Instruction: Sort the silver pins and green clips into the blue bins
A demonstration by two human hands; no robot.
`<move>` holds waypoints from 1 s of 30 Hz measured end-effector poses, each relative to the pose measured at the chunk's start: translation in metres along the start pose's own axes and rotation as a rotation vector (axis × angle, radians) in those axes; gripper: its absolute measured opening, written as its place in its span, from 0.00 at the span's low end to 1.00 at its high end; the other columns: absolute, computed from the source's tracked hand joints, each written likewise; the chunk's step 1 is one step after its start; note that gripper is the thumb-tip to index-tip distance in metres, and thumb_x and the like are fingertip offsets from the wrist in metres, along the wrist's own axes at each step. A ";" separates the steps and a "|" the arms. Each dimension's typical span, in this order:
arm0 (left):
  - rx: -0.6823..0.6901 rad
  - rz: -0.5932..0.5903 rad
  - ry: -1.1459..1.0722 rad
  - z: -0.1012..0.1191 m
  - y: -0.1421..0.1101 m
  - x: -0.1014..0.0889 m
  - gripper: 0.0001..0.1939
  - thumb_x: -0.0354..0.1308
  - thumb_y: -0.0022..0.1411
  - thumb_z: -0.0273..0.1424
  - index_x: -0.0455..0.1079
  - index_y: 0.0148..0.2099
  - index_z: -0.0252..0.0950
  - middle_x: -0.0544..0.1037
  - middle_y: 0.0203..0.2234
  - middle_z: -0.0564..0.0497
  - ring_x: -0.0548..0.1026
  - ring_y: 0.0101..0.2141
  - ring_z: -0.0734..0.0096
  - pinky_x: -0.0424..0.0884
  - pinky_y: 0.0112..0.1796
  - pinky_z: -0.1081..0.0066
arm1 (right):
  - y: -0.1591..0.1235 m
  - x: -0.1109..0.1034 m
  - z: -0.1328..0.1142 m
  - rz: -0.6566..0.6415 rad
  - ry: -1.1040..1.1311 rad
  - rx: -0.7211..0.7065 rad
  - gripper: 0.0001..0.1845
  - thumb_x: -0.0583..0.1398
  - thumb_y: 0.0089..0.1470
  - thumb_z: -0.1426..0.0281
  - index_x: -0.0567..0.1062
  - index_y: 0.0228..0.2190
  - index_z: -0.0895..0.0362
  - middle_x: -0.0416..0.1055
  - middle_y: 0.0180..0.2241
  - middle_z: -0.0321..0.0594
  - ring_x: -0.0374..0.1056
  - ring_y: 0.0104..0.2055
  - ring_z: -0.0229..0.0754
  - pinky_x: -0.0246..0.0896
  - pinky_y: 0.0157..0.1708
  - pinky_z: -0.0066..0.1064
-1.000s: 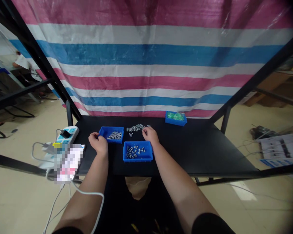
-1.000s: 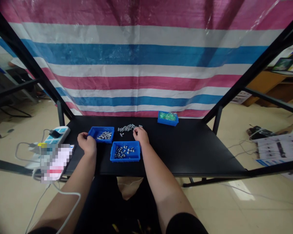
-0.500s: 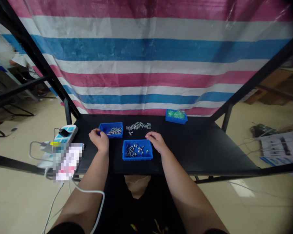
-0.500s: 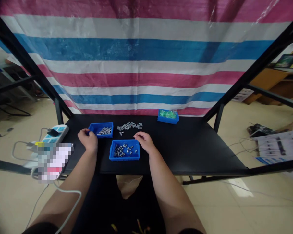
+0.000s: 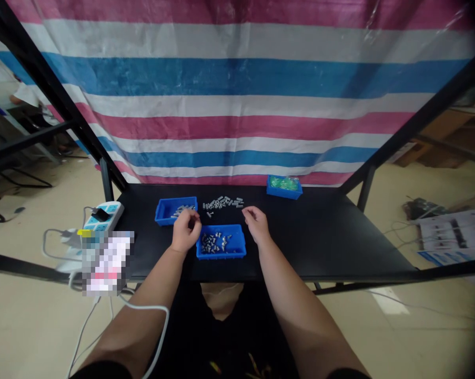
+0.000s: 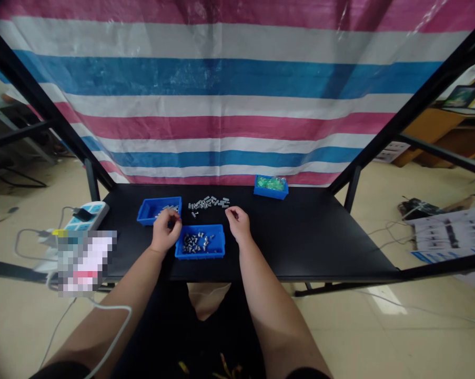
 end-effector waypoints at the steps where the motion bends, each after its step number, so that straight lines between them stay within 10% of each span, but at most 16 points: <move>1: -0.030 -0.072 -0.028 -0.003 -0.001 0.006 0.05 0.56 0.58 0.27 0.71 0.38 0.37 0.76 0.32 0.50 0.73 0.29 0.70 0.71 0.36 0.69 | 0.000 0.002 0.000 -0.013 -0.008 -0.004 0.16 0.63 0.52 0.55 0.78 0.34 0.55 0.75 0.31 0.40 0.68 0.31 0.42 0.62 0.29 0.31; 12: -0.153 -0.486 -0.297 -0.013 -0.006 0.036 0.16 0.53 0.67 0.36 0.77 0.51 0.39 0.79 0.50 0.46 0.75 0.53 0.59 0.67 0.58 0.58 | -0.003 0.012 -0.004 -0.164 -0.029 0.047 0.14 0.63 0.52 0.57 0.79 0.34 0.54 0.76 0.31 0.40 0.70 0.32 0.43 0.63 0.32 0.32; 22: -0.313 -0.180 -0.057 -0.036 -0.003 0.021 0.16 0.52 0.65 0.33 0.74 0.52 0.38 0.80 0.36 0.49 0.77 0.32 0.67 0.73 0.38 0.68 | -0.001 0.012 -0.004 -0.166 -0.078 0.015 0.11 0.62 0.52 0.60 0.78 0.30 0.54 0.75 0.30 0.38 0.68 0.31 0.42 0.62 0.34 0.32; 30: -0.186 -0.376 -0.073 -0.029 -0.002 0.035 0.16 0.50 0.67 0.32 0.75 0.50 0.39 0.80 0.36 0.49 0.78 0.38 0.65 0.73 0.44 0.67 | 0.000 0.010 -0.002 -0.148 -0.060 0.020 0.11 0.61 0.52 0.60 0.77 0.29 0.54 0.75 0.28 0.37 0.67 0.29 0.40 0.61 0.32 0.31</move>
Point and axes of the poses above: each hand's wrist, its own y-axis towards the middle knuckle, its own x-axis out of the palm, z = x × y, the point moved 7 cm from there along y, towards the middle knuckle
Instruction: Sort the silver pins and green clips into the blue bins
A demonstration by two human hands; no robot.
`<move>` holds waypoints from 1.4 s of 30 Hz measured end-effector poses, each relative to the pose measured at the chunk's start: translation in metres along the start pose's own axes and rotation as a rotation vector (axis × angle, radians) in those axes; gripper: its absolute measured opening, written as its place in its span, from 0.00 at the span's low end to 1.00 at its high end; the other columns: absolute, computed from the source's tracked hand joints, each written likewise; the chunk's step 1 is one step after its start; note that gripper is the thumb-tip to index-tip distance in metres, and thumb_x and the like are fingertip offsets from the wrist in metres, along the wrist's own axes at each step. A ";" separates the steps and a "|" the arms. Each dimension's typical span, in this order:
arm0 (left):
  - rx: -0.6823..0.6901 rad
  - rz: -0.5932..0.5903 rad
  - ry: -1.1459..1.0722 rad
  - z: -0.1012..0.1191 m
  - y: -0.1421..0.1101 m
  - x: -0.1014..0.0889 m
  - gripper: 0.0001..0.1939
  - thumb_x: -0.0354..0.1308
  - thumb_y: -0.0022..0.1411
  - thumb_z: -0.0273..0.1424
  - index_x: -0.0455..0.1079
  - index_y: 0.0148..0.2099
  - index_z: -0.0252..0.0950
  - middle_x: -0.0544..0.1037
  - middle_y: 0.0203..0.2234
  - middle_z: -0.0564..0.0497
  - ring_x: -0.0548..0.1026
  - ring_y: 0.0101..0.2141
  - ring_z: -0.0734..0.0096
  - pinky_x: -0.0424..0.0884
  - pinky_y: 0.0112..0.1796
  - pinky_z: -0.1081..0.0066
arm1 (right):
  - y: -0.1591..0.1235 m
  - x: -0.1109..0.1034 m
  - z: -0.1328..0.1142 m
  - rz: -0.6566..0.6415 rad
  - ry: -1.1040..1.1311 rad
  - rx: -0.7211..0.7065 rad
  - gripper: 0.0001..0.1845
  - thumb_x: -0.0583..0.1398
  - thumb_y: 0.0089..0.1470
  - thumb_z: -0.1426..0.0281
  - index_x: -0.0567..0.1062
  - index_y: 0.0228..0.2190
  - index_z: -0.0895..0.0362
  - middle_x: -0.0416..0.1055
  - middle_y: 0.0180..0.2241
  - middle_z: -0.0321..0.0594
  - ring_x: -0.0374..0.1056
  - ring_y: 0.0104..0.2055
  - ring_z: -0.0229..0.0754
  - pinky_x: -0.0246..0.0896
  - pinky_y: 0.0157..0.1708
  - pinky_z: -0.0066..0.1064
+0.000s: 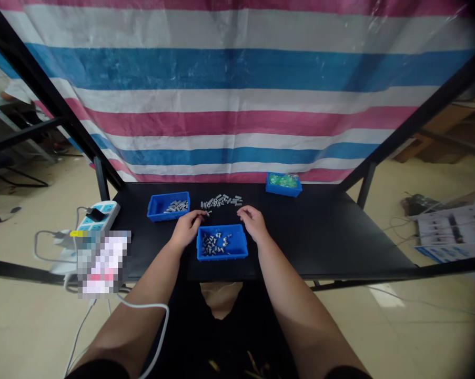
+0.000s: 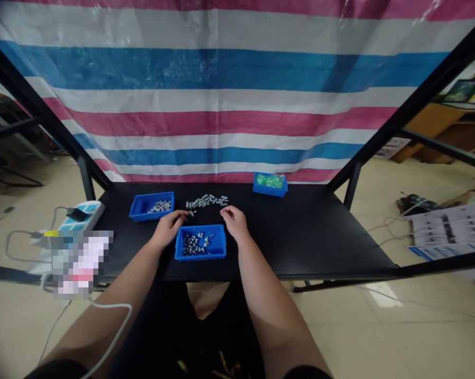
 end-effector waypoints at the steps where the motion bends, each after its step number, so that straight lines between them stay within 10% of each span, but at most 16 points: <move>1: 0.052 -0.010 0.009 0.003 0.001 0.002 0.16 0.49 0.67 0.31 0.76 0.50 0.38 0.79 0.41 0.46 0.78 0.43 0.64 0.72 0.47 0.65 | 0.000 0.000 0.000 0.001 0.004 0.004 0.11 0.61 0.52 0.60 0.77 0.29 0.54 0.74 0.28 0.37 0.67 0.29 0.40 0.61 0.31 0.31; 7: 0.192 -0.067 0.212 0.006 0.002 0.017 0.21 0.49 0.66 0.26 0.72 0.58 0.41 0.72 0.57 0.44 0.72 0.53 0.59 0.67 0.56 0.54 | -0.001 -0.002 0.000 0.031 -0.033 -0.003 0.12 0.61 0.53 0.58 0.77 0.30 0.53 0.72 0.27 0.37 0.66 0.29 0.41 0.62 0.31 0.32; 19: 0.125 0.031 0.226 0.007 -0.002 0.012 0.15 0.51 0.69 0.32 0.74 0.53 0.40 0.75 0.43 0.46 0.76 0.45 0.62 0.73 0.48 0.62 | 0.003 -0.012 -0.001 0.249 -0.148 -0.137 0.14 0.58 0.50 0.68 0.80 0.37 0.55 0.68 0.48 0.47 0.70 0.42 0.46 0.71 0.40 0.39; 29: 0.078 0.690 0.237 0.016 -0.018 -0.065 0.07 0.55 0.66 0.30 0.74 0.41 0.37 0.76 0.42 0.44 0.75 0.46 0.62 0.70 0.53 0.61 | 0.003 -0.019 0.007 0.267 -0.110 -0.061 0.10 0.59 0.50 0.65 0.79 0.33 0.55 0.70 0.42 0.44 0.68 0.37 0.43 0.69 0.38 0.36; 42: -0.084 0.519 0.376 -0.004 -0.012 -0.051 0.10 0.66 0.56 0.40 0.75 0.36 0.41 0.78 0.39 0.46 0.69 0.52 0.46 0.39 0.61 0.33 | 0.003 -0.020 0.011 0.242 -0.087 -0.001 0.11 0.59 0.51 0.61 0.77 0.33 0.53 0.73 0.32 0.40 0.67 0.36 0.46 0.64 0.35 0.34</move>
Point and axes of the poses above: each hand's wrist, its own y-axis towards the middle knuckle, its own x-axis out of the palm, z = x × y, the point moved 7 cm from there along y, towards the middle knuckle
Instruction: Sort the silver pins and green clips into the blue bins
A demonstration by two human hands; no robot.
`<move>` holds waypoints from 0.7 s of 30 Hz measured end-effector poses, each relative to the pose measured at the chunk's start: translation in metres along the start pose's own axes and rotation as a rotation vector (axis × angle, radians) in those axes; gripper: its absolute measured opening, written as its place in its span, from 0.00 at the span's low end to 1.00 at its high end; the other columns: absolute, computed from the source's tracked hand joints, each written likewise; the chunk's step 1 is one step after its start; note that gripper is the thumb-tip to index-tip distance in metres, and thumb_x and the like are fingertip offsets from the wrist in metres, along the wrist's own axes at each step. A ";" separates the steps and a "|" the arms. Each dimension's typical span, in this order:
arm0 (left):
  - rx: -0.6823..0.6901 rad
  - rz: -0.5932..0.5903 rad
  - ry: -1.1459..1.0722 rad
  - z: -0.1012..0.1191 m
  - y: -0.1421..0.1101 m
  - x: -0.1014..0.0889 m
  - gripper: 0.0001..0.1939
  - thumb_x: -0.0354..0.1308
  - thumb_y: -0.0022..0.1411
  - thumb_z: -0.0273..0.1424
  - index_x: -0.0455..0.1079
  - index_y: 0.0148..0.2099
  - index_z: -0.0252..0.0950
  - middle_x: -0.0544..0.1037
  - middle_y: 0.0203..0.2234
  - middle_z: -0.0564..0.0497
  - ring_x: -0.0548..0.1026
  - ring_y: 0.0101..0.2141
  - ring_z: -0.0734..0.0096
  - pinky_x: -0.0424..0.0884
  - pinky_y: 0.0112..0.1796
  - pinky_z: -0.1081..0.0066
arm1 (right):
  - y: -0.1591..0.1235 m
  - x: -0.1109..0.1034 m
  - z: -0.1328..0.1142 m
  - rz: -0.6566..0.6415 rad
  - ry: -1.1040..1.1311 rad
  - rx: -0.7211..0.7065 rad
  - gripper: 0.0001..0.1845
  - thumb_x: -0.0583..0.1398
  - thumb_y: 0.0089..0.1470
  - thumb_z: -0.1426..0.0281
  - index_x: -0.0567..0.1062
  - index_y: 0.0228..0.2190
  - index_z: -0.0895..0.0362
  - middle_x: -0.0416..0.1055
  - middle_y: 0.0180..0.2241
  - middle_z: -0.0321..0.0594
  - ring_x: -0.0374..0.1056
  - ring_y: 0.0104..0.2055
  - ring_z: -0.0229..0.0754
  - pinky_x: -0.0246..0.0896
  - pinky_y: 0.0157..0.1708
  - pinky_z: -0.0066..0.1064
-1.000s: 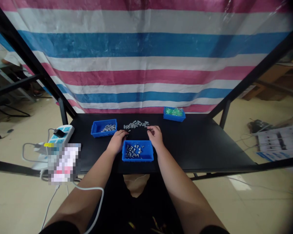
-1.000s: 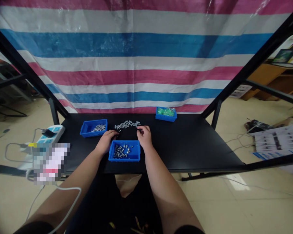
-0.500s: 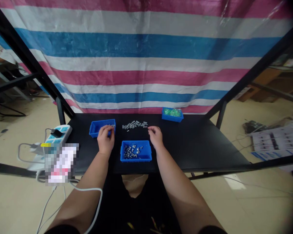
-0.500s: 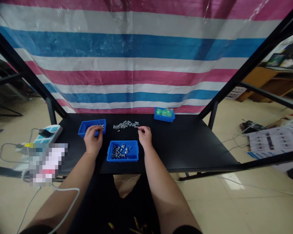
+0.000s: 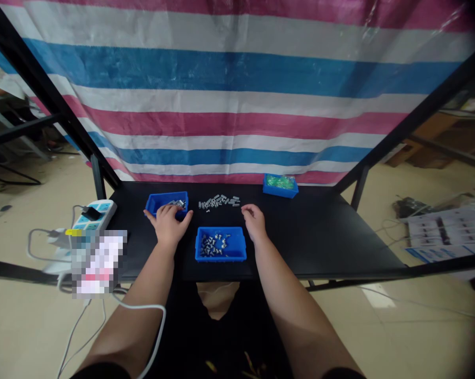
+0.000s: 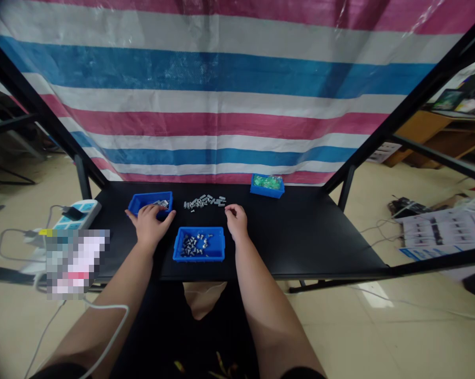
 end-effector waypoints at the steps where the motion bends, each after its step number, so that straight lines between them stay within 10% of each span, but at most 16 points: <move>1: 0.004 -0.011 0.001 -0.003 0.001 0.002 0.10 0.66 0.56 0.41 0.75 0.36 0.41 0.77 0.39 0.46 0.69 0.52 0.46 0.39 0.61 0.33 | 0.000 0.000 0.000 -0.001 0.000 0.004 0.12 0.59 0.51 0.60 0.77 0.33 0.53 0.73 0.32 0.40 0.67 0.35 0.45 0.63 0.34 0.34; 9: 0.005 0.066 -0.100 -0.018 0.007 0.004 0.09 0.63 0.60 0.34 0.78 0.41 0.37 0.65 0.51 0.41 0.61 0.62 0.47 0.61 0.62 0.52 | -0.001 0.000 -0.003 0.000 0.005 -0.010 0.14 0.59 0.51 0.58 0.77 0.33 0.53 0.72 0.29 0.39 0.66 0.33 0.45 0.62 0.32 0.34; 21: -0.142 0.069 -0.191 -0.036 0.007 0.007 0.13 0.56 0.64 0.32 0.78 0.46 0.36 0.66 0.44 0.42 0.73 0.43 0.61 0.77 0.46 0.61 | -0.002 0.002 -0.004 -0.019 0.102 0.045 0.12 0.60 0.49 0.60 0.76 0.32 0.54 0.73 0.30 0.39 0.66 0.33 0.43 0.62 0.32 0.32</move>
Point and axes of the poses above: each hand's wrist, its own y-axis towards the middle knuckle, its own x-axis out of the palm, z = x × y, the point moved 7 cm from there along y, towards the middle knuckle
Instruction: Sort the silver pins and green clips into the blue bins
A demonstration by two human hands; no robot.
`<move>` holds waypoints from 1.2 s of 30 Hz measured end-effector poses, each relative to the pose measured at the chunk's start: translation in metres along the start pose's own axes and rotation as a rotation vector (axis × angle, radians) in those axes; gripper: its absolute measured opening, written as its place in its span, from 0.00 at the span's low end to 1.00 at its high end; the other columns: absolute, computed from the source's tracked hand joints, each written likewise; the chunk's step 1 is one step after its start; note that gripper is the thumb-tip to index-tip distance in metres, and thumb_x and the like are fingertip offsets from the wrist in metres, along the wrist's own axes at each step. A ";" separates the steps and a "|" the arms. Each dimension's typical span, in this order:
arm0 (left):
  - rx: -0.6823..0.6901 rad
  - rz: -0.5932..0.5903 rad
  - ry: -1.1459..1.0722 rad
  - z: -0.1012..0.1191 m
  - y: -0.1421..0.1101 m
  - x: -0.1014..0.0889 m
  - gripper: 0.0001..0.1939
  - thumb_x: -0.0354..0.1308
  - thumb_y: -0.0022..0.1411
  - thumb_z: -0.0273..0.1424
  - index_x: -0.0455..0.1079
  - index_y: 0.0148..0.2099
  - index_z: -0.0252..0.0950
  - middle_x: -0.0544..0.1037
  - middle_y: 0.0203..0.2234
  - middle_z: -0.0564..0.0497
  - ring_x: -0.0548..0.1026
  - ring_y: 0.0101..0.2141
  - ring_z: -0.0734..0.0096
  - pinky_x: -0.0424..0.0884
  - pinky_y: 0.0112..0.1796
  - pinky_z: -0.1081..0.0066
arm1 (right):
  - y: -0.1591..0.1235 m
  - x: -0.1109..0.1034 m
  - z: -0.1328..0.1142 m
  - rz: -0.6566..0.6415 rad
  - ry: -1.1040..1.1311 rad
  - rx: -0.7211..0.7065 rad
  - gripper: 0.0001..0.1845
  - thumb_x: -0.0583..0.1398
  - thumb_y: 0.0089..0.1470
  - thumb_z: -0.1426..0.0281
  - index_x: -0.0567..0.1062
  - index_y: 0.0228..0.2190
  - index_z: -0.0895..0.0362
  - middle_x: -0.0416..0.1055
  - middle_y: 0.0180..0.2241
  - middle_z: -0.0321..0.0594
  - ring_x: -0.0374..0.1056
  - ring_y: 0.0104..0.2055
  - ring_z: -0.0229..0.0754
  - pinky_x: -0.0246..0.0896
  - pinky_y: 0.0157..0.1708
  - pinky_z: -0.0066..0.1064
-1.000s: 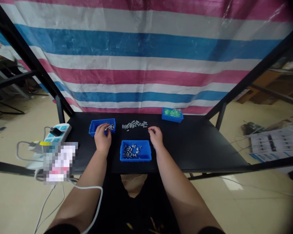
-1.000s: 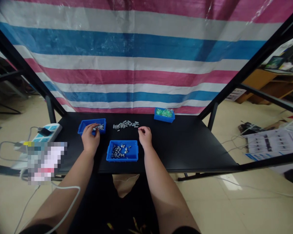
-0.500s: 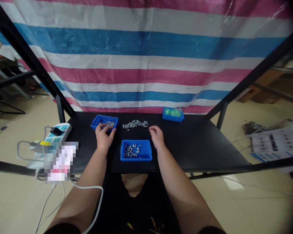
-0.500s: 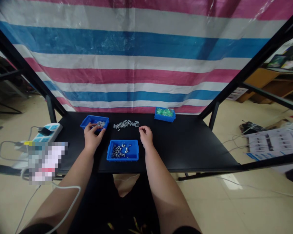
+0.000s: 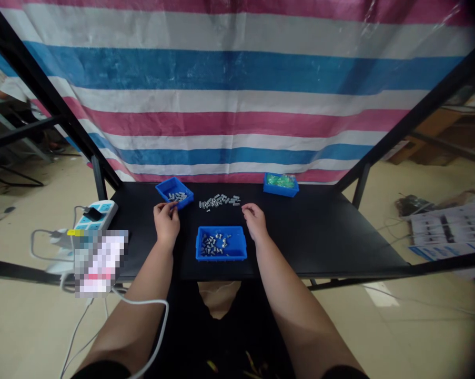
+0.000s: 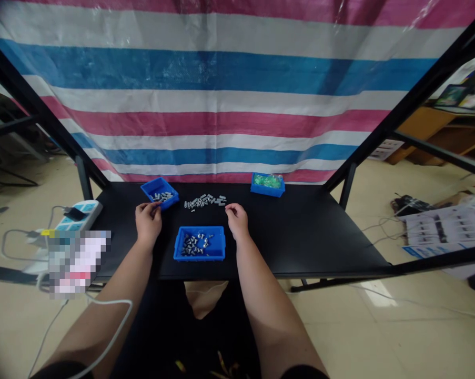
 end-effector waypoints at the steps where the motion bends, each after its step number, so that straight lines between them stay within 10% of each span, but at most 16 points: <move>1: -0.009 -0.018 -0.006 0.000 0.000 0.002 0.13 0.56 0.63 0.32 0.78 0.47 0.36 0.67 0.44 0.41 0.74 0.43 0.61 0.77 0.45 0.61 | 0.000 0.000 0.000 -0.001 0.016 0.009 0.11 0.60 0.49 0.60 0.76 0.32 0.54 0.73 0.30 0.39 0.66 0.32 0.43 0.62 0.32 0.32; 7: 0.048 -0.212 -0.046 0.008 -0.006 0.019 0.25 0.58 0.60 0.31 0.69 0.61 0.40 0.71 0.51 0.43 0.76 0.45 0.61 0.76 0.46 0.62 | 0.000 0.000 0.000 -0.011 0.069 0.024 0.10 0.61 0.47 0.62 0.76 0.31 0.54 0.72 0.30 0.38 0.65 0.30 0.41 0.60 0.31 0.32; 14: 0.085 -0.337 -0.012 0.022 -0.013 0.028 0.14 0.53 0.63 0.29 0.73 0.50 0.37 0.79 0.39 0.48 0.78 0.37 0.65 0.75 0.44 0.65 | 0.001 0.001 0.005 -0.015 0.126 0.053 0.09 0.62 0.47 0.63 0.76 0.31 0.54 0.67 0.24 0.32 0.59 0.26 0.38 0.54 0.28 0.30; 19: 0.333 -0.503 0.111 0.040 -0.021 0.050 0.22 0.52 0.62 0.26 0.71 0.58 0.40 0.73 0.55 0.46 0.75 0.48 0.61 0.72 0.52 0.61 | 0.004 0.001 0.010 -0.009 0.157 0.061 0.09 0.63 0.46 0.63 0.77 0.30 0.54 0.68 0.26 0.33 0.59 0.26 0.37 0.55 0.29 0.30; 36: 0.334 -0.441 0.522 0.041 -0.016 0.073 0.16 0.54 0.65 0.33 0.72 0.53 0.38 0.75 0.41 0.42 0.73 0.42 0.54 0.71 0.44 0.60 | 0.005 0.002 0.014 -0.022 0.287 0.088 0.09 0.64 0.43 0.64 0.76 0.30 0.54 0.67 0.26 0.33 0.59 0.25 0.35 0.54 0.27 0.29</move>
Point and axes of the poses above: each hand's wrist, its own y-axis towards the middle knuckle, its own x-axis out of the palm, z = x × y, the point moved 7 cm from there along y, towards the middle knuckle
